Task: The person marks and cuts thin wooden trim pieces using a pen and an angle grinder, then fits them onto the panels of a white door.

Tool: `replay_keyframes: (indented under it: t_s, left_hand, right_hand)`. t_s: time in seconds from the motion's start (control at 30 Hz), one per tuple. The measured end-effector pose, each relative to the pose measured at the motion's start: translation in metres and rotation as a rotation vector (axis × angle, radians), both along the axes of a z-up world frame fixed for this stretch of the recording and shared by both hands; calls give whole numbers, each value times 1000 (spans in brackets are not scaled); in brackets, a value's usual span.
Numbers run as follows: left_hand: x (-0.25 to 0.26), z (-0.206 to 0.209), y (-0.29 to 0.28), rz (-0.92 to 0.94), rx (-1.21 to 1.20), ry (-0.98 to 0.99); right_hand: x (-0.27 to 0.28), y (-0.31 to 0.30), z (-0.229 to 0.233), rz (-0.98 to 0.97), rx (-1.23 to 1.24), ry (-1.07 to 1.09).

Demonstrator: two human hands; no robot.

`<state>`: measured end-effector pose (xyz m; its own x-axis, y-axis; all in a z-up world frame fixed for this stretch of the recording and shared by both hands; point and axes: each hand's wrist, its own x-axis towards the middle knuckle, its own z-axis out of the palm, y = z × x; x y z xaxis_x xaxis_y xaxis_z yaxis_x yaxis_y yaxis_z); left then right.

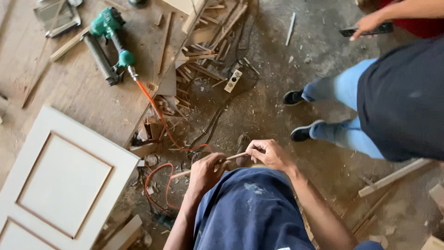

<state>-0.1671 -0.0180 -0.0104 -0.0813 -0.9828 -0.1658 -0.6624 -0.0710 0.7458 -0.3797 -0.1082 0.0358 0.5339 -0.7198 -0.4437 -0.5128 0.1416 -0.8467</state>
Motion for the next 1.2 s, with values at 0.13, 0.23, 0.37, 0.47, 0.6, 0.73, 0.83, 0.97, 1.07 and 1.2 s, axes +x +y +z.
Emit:
replay_keyframes:
  t_s: [0.13, 0.23, 0.37, 0.47, 0.6, 0.73, 0.83, 0.97, 1.07, 1.2]
  left_hand:
    - [-10, 1, -2, 53, 48, -46]
    - [-11, -5, -6, 61, 25, -70]
    - [-9, 11, -18, 103, 22, -36]
    - [-8, 15, -28, 136, -15, -73]
    - [-5, 30, -37, 176, -95, -22]
    - [-5, 41, -36, 184, -152, -54]
    - [-4, 43, -30, 214, -160, -16]
    - [-2, 44, -22, 226, -152, -14]
    - [-3, 48, -19, 228, -145, 20]
    - [-4, 47, -18, 250, -183, 9]
  right_hand:
    - [-5, -6, 1, -46, -7, -91]
    - [-16, -3, -29, -138, 12, -159]
    - [-16, 0, -40, -317, 3, -308]
    - [-15, -3, -32, -366, 63, -361]
    - [-16, -7, -38, -383, 19, -398]
    - [-13, -7, -17, -405, -13, -415]
    - [-13, -7, -13, -411, -50, -411]
    - [-26, -5, -39, -397, -96, -365]
    - [-39, -2, -65, -341, -77, -242]
    - [-55, 7, -90, -247, -11, 138]
